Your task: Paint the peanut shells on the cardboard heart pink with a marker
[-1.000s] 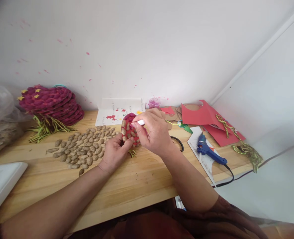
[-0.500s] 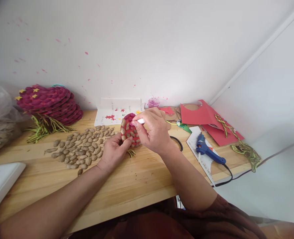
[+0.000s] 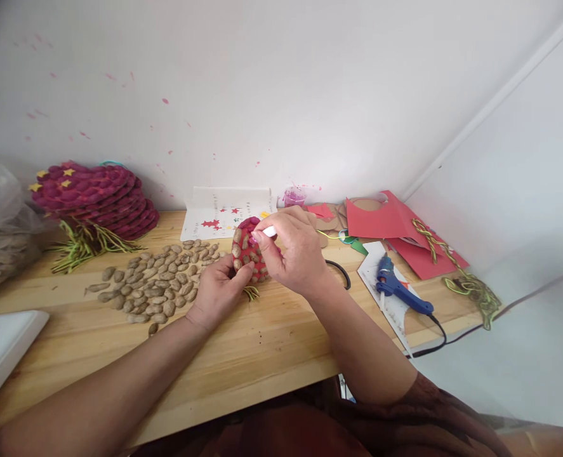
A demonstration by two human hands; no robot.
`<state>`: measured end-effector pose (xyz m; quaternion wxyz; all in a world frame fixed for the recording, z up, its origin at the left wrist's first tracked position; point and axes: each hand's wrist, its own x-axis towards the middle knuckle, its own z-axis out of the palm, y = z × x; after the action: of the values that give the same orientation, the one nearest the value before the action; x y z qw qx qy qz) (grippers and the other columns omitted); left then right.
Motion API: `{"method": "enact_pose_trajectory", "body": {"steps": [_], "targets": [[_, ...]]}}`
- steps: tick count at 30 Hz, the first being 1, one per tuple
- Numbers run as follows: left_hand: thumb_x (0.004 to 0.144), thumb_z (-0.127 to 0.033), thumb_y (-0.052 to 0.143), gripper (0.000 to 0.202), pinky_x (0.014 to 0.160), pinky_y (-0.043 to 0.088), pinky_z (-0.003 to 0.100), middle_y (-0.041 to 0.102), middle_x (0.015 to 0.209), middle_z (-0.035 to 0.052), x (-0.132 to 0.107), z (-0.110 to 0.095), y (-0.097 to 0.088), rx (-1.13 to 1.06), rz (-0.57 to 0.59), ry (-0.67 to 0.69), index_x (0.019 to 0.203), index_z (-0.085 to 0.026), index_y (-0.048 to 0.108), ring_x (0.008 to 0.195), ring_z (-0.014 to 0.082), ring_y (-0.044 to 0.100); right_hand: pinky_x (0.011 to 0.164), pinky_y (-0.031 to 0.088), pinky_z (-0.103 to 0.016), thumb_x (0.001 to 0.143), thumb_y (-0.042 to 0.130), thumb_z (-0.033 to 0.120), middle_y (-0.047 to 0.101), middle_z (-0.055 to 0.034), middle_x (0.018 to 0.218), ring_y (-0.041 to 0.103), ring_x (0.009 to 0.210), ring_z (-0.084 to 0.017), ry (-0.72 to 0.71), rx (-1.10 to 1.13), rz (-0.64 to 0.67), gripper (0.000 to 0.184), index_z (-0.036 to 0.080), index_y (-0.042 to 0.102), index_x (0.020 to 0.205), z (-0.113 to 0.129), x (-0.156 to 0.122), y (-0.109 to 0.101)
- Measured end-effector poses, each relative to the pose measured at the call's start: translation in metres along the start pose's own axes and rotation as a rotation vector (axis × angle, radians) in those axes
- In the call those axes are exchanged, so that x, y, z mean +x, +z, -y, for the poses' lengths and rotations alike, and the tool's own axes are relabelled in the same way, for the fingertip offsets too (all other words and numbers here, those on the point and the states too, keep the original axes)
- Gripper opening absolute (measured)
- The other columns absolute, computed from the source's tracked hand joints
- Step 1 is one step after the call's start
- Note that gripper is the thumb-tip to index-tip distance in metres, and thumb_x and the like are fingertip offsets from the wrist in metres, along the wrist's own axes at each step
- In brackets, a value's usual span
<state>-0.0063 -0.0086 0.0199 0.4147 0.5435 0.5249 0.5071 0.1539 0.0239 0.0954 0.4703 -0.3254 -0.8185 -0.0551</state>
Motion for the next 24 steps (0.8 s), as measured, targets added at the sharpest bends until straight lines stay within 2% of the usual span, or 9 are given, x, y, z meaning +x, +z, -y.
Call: {"method": "enact_pose_trajectory", "body": {"steps": [9, 12, 17, 24], "targets": [[0.079, -0.043, 0.06, 0.027, 0.057, 0.035, 0.026, 0.05, 0.06, -0.003, 0.0003, -0.0019, -0.0012, 0.023, -0.014, 0.003, 0.066, -0.02, 0.058, 0.058, 0.013, 0.042, 0.074, 0.043, -0.038, 0.096, 0.059, 0.022, 0.069, -0.0008, 0.075, 0.059, 0.076, -0.018, 0.032, -0.001, 0.026, 0.013, 0.022, 0.061, 0.083, 0.003, 0.0001, 0.0007], [0.078, -0.043, 0.061, 0.027, 0.057, 0.035, 0.026, 0.049, 0.059, -0.0031, 0.0007, -0.002, -0.0008, 0.026, -0.034, -0.002, 0.064, -0.02, 0.056, 0.058, 0.0129, 0.041, 0.077, 0.044, -0.038, 0.097, 0.06, 0.022, 0.07, -0.0004, 0.076, 0.06, 0.079, -0.018, 0.026, 0.019, 0.025, 0.013, 0.023, 0.062, 0.084, 0.004, -0.0002, 0.001], [0.079, -0.043, 0.061, 0.026, 0.057, 0.036, 0.026, 0.05, 0.06, -0.0031, 0.0001, 0.0002, 0.0001, 0.019, -0.004, 0.001, 0.067, -0.02, 0.058, 0.058, 0.0132, 0.042, 0.079, 0.045, -0.039, 0.096, 0.061, 0.023, 0.072, -0.0009, 0.077, 0.061, 0.078, -0.019, 0.042, 0.031, -0.032, 0.01, 0.024, 0.064, 0.086, 0.0029, 0.0002, -0.0006], [0.078, -0.041, 0.062, 0.024, 0.057, 0.036, 0.025, 0.051, 0.059, -0.0032, 0.0001, -0.0016, -0.0002, 0.026, -0.023, 0.007, 0.066, -0.02, 0.059, 0.058, 0.0131, 0.043, 0.081, 0.044, -0.04, 0.097, 0.06, 0.023, 0.074, -0.0011, 0.081, 0.064, 0.083, -0.02, 0.014, -0.02, 0.016, 0.01, 0.024, 0.065, 0.088, 0.0006, -0.0006, 0.0021]]}}
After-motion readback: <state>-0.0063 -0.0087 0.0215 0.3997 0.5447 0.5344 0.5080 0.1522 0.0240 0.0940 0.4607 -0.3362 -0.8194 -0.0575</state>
